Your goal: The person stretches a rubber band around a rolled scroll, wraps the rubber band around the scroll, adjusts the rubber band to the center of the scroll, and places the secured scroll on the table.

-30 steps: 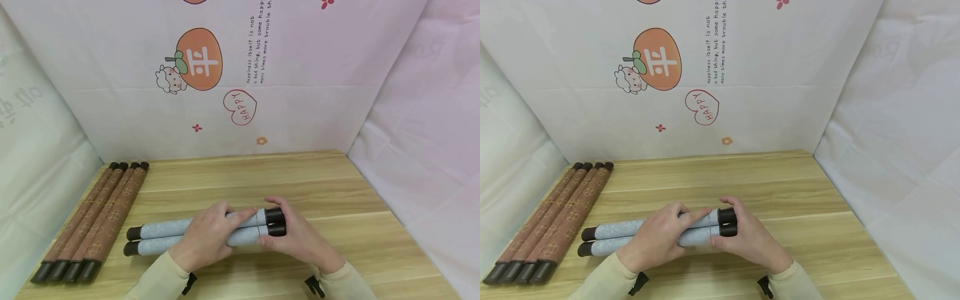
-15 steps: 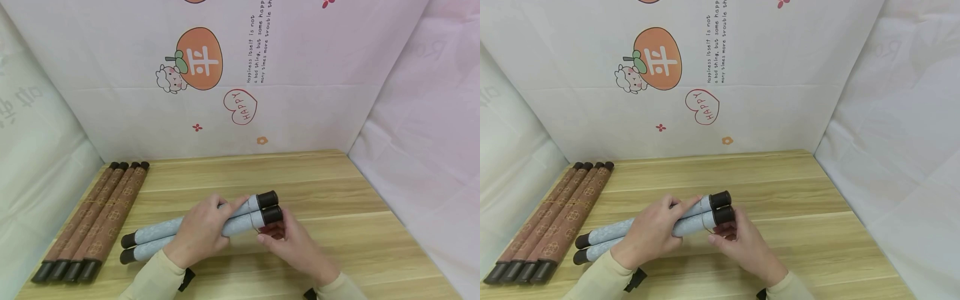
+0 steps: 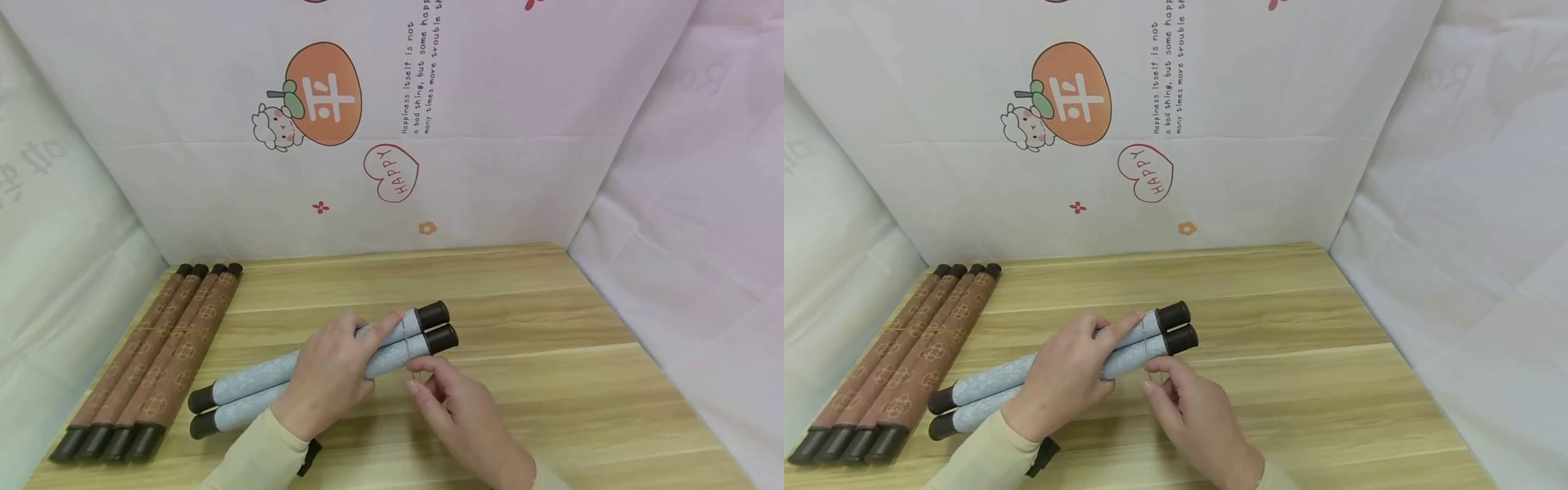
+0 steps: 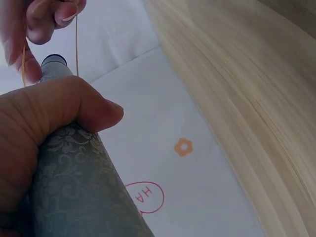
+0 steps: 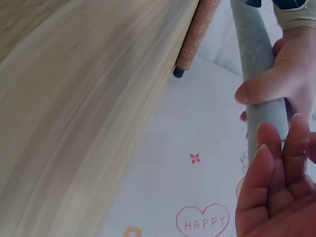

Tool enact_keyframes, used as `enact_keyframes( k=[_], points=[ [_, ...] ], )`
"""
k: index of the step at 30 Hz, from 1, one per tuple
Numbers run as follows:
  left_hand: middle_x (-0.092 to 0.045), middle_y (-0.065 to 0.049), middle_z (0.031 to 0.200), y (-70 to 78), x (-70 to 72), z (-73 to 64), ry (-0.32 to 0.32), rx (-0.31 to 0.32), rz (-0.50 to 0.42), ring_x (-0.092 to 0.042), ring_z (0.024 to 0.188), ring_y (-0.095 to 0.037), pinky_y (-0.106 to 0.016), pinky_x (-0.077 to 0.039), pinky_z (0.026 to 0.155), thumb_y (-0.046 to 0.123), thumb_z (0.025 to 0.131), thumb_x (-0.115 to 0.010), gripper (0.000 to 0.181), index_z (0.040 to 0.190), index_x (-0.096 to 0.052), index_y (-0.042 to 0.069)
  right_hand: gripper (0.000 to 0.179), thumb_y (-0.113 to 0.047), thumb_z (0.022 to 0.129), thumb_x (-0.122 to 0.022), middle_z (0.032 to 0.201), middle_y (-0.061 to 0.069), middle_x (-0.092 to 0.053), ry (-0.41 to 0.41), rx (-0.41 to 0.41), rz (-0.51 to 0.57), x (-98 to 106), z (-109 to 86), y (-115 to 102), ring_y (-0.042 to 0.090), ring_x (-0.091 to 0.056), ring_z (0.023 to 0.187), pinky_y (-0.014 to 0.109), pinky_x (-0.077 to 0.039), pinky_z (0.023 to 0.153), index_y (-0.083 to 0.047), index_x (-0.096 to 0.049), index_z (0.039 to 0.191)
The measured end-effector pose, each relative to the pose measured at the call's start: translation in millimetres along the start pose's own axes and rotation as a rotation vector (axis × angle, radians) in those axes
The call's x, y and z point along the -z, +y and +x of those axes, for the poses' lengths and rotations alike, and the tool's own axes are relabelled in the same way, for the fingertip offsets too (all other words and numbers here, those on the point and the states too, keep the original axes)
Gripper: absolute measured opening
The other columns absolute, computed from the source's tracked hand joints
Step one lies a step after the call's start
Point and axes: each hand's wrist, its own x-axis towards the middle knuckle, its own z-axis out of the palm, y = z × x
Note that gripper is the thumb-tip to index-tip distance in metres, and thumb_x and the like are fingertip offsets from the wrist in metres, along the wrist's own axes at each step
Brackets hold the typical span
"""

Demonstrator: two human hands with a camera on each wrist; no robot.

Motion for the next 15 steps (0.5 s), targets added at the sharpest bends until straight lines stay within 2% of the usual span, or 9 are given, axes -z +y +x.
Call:
enact_keyframes(
  k=[4, 8, 11, 15],
  points=[
    [-0.058, -0.004, 0.091, 3.6, -2.2, -1.7, 0.037, -0.031, 0.036, -0.053, 0.067, -0.019, -0.031, -0.044, 0.053, 0.01, 0.054, -0.091, 0.103, 0.149, -0.057, 0.033, 0.011, -0.02, 0.104, -0.065, 0.063, -0.023, -0.053, 0.052, -0.048, -0.043, -3, 2.4, -8, -0.008, -0.046, 0.052, 0.018, -0.04, 0.044, -0.024, -0.062, 0.115],
    [-0.056, -0.005, 0.089, 9.4, -3.9, -4.0, 0.088, -0.065, 0.075, -0.051, 0.065, -0.02, -0.031, -0.041, 0.05, 0.005, 0.06, -0.089, 0.098, 0.148, -0.057, 0.035, 0.003, -0.027, 0.106, -0.061, 0.059, -0.027, -0.047, 0.113, -0.095, -0.098, -5, 7.1, -13, -0.009, -0.043, 0.048, 0.018, -0.036, 0.042, -0.025, -0.063, 0.108],
    [-0.055, -0.004, 0.088, 12.7, -4.4, -4.1, 0.106, -0.072, 0.079, -0.049, 0.064, -0.019, -0.03, -0.038, 0.049, 0.0, 0.065, -0.085, 0.095, 0.148, -0.057, 0.036, 0.003, -0.023, 0.106, -0.062, 0.063, -0.025, -0.05, 0.14, -0.067, -0.113, -5, 8.8, -14, -0.009, -0.047, 0.053, 0.016, -0.039, 0.046, -0.022, -0.063, 0.104],
    [-0.054, -0.004, 0.087, 12.8, -3.0, -2.7, 0.09, -0.053, 0.043, -0.048, 0.063, -0.019, -0.029, -0.038, 0.05, 0.004, 0.058, -0.089, 0.102, 0.15, -0.056, 0.034, 0.012, -0.012, 0.101, -0.065, 0.077, -0.021, -0.058, 0.162, 0.018, -0.099, -7, 6.0, -14, -0.007, -0.052, 0.065, 0.015, -0.046, 0.055, -0.023, -0.063, 0.098]
  ],
)
